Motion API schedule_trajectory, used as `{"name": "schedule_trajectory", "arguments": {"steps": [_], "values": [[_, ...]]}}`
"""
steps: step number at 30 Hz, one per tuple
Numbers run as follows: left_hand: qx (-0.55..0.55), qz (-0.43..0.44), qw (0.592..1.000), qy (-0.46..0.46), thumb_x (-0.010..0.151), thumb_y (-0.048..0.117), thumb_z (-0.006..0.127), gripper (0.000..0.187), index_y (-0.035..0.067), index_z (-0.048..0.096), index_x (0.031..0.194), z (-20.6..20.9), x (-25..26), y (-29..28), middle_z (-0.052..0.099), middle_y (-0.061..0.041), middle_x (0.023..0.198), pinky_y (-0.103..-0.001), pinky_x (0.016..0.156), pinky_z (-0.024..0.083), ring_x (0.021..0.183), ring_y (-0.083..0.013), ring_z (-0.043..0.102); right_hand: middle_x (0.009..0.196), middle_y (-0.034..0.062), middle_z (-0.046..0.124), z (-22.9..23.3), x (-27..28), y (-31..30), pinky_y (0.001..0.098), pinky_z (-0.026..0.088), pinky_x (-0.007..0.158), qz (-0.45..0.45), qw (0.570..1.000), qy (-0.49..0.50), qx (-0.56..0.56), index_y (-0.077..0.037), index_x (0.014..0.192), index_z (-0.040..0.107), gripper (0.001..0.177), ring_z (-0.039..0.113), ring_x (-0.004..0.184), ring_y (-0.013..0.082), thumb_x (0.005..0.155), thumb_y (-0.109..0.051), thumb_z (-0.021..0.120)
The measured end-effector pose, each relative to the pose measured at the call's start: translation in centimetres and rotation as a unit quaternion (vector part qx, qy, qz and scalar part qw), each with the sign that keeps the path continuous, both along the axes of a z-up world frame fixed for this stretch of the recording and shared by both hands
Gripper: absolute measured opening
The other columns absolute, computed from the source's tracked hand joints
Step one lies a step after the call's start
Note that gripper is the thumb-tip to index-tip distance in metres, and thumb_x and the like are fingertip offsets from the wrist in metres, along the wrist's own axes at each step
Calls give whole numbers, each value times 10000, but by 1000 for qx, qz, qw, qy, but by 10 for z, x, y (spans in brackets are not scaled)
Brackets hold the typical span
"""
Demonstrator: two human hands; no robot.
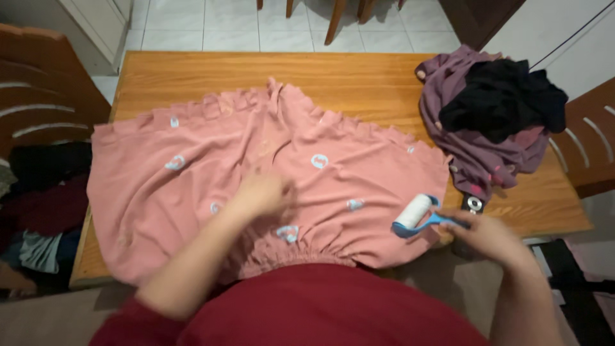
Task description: The person uses a lint roller to roll over a pink garment laid on a wooden table. The garment is repeatedly smoothed and repositioned while the roller is applied across its surface.
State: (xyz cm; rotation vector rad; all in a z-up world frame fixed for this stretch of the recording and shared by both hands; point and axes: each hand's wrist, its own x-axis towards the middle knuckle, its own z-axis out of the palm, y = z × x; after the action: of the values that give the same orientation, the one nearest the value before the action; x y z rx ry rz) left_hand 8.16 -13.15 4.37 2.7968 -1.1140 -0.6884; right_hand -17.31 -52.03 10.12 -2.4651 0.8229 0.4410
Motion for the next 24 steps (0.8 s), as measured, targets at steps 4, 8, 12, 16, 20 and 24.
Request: {"name": "schedule_trajectory", "arguments": {"steps": [4,8,12,16,20,24], "values": [[-279,-13,949,-150,981,435,513,445,189,679,1313,-38,57,-34,670,-102,1340,-505,1171,377,1311,-315,575,837,122,769,18,50,13,362,546,665,92,988,-103,-63,-299,1335,709,441,722,672,235,909,-410,679],[-180,56,958,-216,869,586,618,821,74,448,1488,-60,87,-27,331,-173,1603,-537,1193,129,1499,-337,242,1069,70,757,-29,144,49,366,569,712,230,920,-306,86,-148,1303,699,402,700,815,219,949,-336,676],[-154,119,967,-164,814,669,649,1026,55,327,1571,-54,87,-8,190,-153,1687,-493,1263,61,1576,-284,115,1028,64,778,-77,187,69,364,586,799,148,947,-261,117,-161,1302,690,391,749,895,203,941,-310,678],[-168,122,965,-159,787,674,663,1075,33,314,1577,-53,83,-6,181,-170,1691,-487,1256,69,1571,-295,107,1047,61,776,-75,168,44,341,569,791,210,934,-281,67,-166,1302,699,378,731,909,180,957,-322,695],[-189,123,956,-187,778,713,659,1144,-32,276,1557,-51,78,-5,143,-215,1679,-487,1246,56,1566,-337,67,700,39,642,-34,118,30,331,449,514,39,995,-61,75,-328,1376,689,461,528,549,145,916,-358,700],[-184,138,955,-188,817,722,629,1140,-61,252,1555,-46,80,-5,139,-241,1668,-494,1259,41,1568,-359,67,753,145,635,-26,111,33,361,510,608,-9,1000,15,23,-352,1420,671,467,582,630,201,955,-381,692]]}}
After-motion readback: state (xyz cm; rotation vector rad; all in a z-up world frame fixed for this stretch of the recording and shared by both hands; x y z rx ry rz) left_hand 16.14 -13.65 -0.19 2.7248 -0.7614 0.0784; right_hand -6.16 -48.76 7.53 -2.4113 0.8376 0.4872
